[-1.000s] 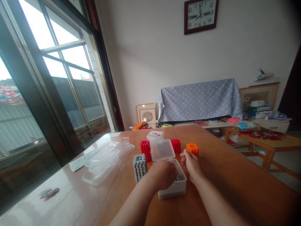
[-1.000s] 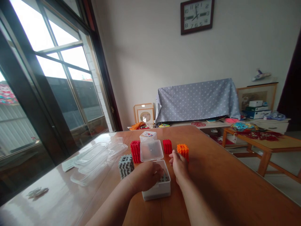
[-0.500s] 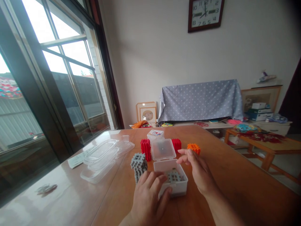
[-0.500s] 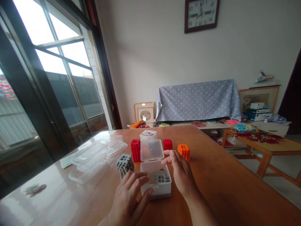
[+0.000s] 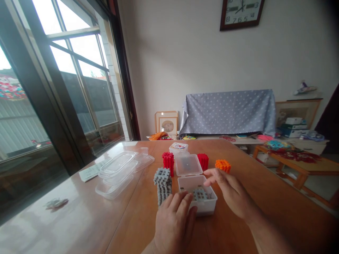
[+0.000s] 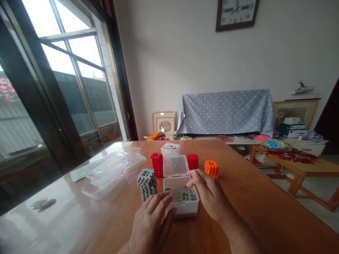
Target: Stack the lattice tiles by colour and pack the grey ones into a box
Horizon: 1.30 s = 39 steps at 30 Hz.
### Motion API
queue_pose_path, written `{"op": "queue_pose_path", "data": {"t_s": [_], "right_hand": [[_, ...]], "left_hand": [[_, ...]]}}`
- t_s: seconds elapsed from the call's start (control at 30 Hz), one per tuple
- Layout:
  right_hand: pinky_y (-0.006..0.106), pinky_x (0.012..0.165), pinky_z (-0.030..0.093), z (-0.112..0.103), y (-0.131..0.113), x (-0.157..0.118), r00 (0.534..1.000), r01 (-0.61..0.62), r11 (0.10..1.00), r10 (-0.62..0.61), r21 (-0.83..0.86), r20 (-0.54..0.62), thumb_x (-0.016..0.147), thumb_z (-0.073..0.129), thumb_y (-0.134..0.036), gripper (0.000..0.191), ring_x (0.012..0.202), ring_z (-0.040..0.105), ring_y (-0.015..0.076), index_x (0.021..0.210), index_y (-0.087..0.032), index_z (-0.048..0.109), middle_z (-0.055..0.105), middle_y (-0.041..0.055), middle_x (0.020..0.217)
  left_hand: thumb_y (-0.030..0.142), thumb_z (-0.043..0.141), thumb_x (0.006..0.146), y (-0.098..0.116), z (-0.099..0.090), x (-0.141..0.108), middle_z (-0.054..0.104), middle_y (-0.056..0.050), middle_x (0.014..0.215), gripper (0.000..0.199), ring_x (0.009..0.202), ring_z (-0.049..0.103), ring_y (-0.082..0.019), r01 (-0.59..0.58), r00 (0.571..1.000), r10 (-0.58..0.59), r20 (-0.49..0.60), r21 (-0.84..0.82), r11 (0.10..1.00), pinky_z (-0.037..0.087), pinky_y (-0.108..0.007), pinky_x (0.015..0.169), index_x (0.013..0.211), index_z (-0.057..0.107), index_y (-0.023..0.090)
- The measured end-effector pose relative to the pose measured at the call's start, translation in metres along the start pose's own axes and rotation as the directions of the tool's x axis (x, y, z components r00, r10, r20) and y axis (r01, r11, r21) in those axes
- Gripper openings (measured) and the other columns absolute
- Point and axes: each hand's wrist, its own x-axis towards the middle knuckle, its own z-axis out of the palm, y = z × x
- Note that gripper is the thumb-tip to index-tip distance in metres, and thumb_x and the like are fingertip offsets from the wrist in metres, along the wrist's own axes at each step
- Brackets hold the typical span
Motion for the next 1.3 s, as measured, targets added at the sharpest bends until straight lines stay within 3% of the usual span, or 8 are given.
{"op": "queue_pose_path", "data": {"t_s": [0.13, 0.4, 0.6, 0.73, 0.83, 0.9, 1.0, 1.3], "right_hand": [[0.033, 0.086, 0.047, 0.0, -0.01, 0.001, 0.987, -0.056, 0.994, 0.069, -0.09, 0.148, 0.101, 0.034, -0.061, 0.051, 0.091, 0.067, 0.0224, 0.105, -0.023, 0.068, 0.076, 0.0038, 0.092], [0.027, 0.065, 0.041, 0.017, -0.025, 0.024, 0.898, 0.048, 0.939, 0.11, -0.342, 0.427, 0.102, 0.031, -0.059, 0.055, 0.072, 0.065, 0.02, 0.082, -0.021, 0.066, 0.073, 0.0045, 0.078], [0.028, 0.063, 0.033, 0.033, -0.038, 0.035, 0.885, 0.175, 0.818, 0.114, -0.548, 0.452, 0.102, 0.03, -0.055, 0.056, 0.074, 0.064, 0.0215, 0.081, -0.02, 0.068, 0.073, 0.009, 0.082], [0.028, 0.063, 0.033, 0.034, -0.039, 0.036, 0.875, 0.206, 0.828, 0.083, -0.522, 0.477, 0.102, 0.03, -0.053, 0.055, 0.073, 0.063, 0.0203, 0.081, -0.02, 0.067, 0.073, 0.008, 0.082], [0.027, 0.067, 0.038, 0.03, -0.034, 0.036, 0.885, 0.125, 0.915, 0.072, -0.384, 0.459, 0.102, 0.034, -0.052, 0.048, 0.078, 0.065, 0.0198, 0.082, -0.02, 0.064, 0.073, 0.0065, 0.084], [0.026, 0.067, 0.042, 0.028, -0.031, 0.037, 0.883, -0.026, 0.976, 0.124, -0.216, 0.453, 0.102, 0.035, -0.051, 0.043, 0.081, 0.067, 0.0187, 0.085, -0.02, 0.061, 0.072, 0.0053, 0.088], [0.025, 0.064, 0.046, 0.028, -0.026, 0.038, 0.847, -0.249, 0.968, 0.236, -0.036, 0.477, 0.101, 0.035, -0.052, 0.04, 0.074, 0.066, 0.0161, 0.087, -0.021, 0.055, 0.07, 0.0033, 0.085], [0.024, 0.057, 0.04, 0.056, -0.01, 0.052, 0.772, -0.206, 0.948, 0.31, -0.243, 0.555, 0.099, 0.034, -0.061, 0.05, 0.056, 0.054, 0.0129, 0.088, -0.02, 0.06, 0.061, -0.0006, 0.063]], "left_hand": [[0.022, 0.056, 0.094, -0.002, 0.002, -0.002, 0.069, -0.008, 0.116, 0.027, 0.095, 0.07, -0.022, 0.028, 0.998, -0.027, 0.05, -0.036, 0.999, 0.058, -0.032, 0.076, 0.121, 0.06, 0.024], [0.009, 0.047, 0.093, -0.011, 0.008, -0.003, 0.067, -0.008, 0.098, 0.029, 0.082, 0.068, -0.019, 0.034, 0.983, -0.012, 0.184, -0.12, 0.992, 0.055, -0.028, 0.07, 0.116, 0.06, 0.022], [0.007, 0.043, 0.092, -0.015, 0.002, -0.003, 0.063, -0.008, 0.098, 0.031, 0.082, 0.064, -0.018, 0.079, 0.975, -0.034, 0.219, -0.202, 0.976, 0.051, -0.027, 0.069, 0.116, 0.058, 0.022], [0.007, 0.044, 0.09, -0.019, -0.001, -0.001, 0.06, -0.007, 0.095, 0.028, 0.082, 0.061, -0.019, 0.096, 0.978, -0.04, 0.204, -0.272, 0.957, 0.048, -0.026, 0.068, 0.11, 0.058, 0.022], [0.008, 0.043, 0.091, -0.021, -0.003, -0.001, 0.059, -0.007, 0.093, 0.025, 0.082, 0.06, -0.018, 0.112, 0.979, -0.055, 0.194, -0.295, 0.949, 0.047, -0.026, 0.067, 0.106, 0.057, 0.021], [0.008, 0.043, 0.091, -0.022, -0.004, -0.002, 0.059, -0.007, 0.094, 0.024, 0.082, 0.059, -0.018, 0.12, 0.978, -0.061, 0.198, -0.303, 0.945, 0.046, -0.026, 0.067, 0.105, 0.057, 0.021], [0.008, 0.044, 0.09, -0.022, -0.004, -0.002, 0.059, -0.007, 0.094, 0.025, 0.083, 0.059, -0.019, 0.126, 0.976, -0.062, 0.211, -0.306, 0.944, 0.046, -0.026, 0.068, 0.106, 0.057, 0.022], [0.008, 0.044, 0.09, -0.023, -0.003, -0.002, 0.058, -0.007, 0.093, 0.022, 0.082, 0.059, -0.019, 0.137, 0.973, -0.071, 0.22, -0.301, 0.944, 0.045, -0.026, 0.066, 0.103, 0.056, 0.022]]}}
